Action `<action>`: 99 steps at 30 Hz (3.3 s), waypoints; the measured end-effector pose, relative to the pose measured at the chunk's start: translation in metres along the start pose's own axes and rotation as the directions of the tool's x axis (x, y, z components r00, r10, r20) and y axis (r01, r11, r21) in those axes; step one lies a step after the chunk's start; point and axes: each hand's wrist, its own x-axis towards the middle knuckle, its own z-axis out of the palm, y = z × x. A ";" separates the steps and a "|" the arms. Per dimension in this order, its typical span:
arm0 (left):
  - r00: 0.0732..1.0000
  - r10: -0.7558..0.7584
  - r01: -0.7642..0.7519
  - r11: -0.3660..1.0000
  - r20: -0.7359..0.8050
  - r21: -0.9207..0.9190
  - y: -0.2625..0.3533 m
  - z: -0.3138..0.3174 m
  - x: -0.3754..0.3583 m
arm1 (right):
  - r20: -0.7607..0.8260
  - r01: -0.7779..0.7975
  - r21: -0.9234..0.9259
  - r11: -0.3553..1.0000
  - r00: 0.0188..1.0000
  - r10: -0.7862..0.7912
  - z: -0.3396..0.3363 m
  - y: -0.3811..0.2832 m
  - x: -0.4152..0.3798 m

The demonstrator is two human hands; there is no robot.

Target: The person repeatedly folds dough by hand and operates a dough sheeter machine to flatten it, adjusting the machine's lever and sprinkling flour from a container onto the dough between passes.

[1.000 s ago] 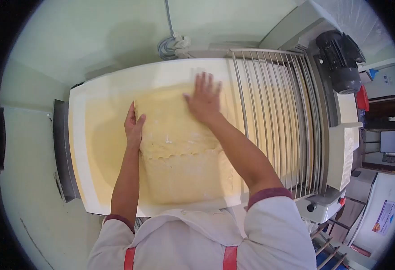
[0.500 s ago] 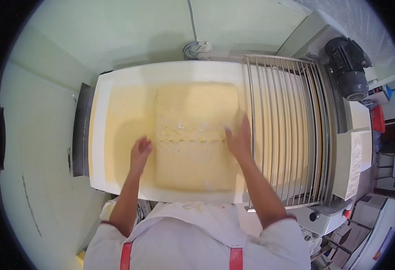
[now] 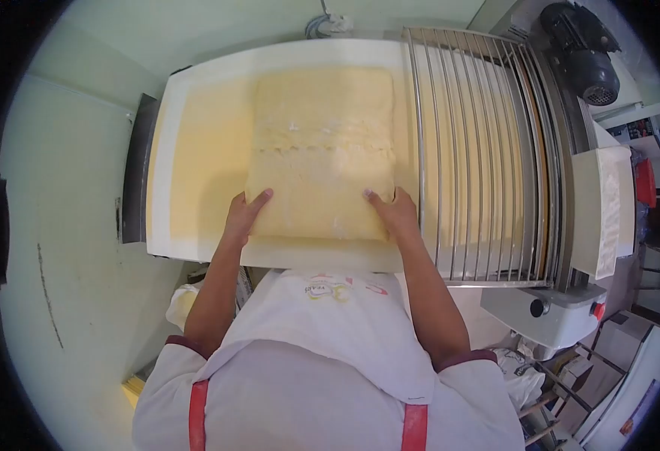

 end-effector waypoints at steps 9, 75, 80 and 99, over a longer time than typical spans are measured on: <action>0.995 0.046 -0.024 0.972 0.089 -0.232 -0.029 0.005 -0.014 | -0.013 0.414 -0.643 0.644 0.835 -0.550 0.030 -0.017 -0.003; 0.632 0.583 -0.713 0.179 0.511 0.677 0.059 0.057 0.124 | 0.207 0.631 -0.553 0.544 0.737 -0.644 0.144 -0.183 0.101; 0.758 0.461 -0.533 0.030 0.461 0.846 0.088 0.042 0.156 | 0.222 0.684 -0.522 0.510 0.686 -0.693 0.173 -0.200 0.142; 0.518 0.623 -0.769 0.041 0.585 0.637 0.098 0.161 0.149 | 0.101 0.498 -0.555 0.667 0.835 -0.540 0.062 -0.157 0.146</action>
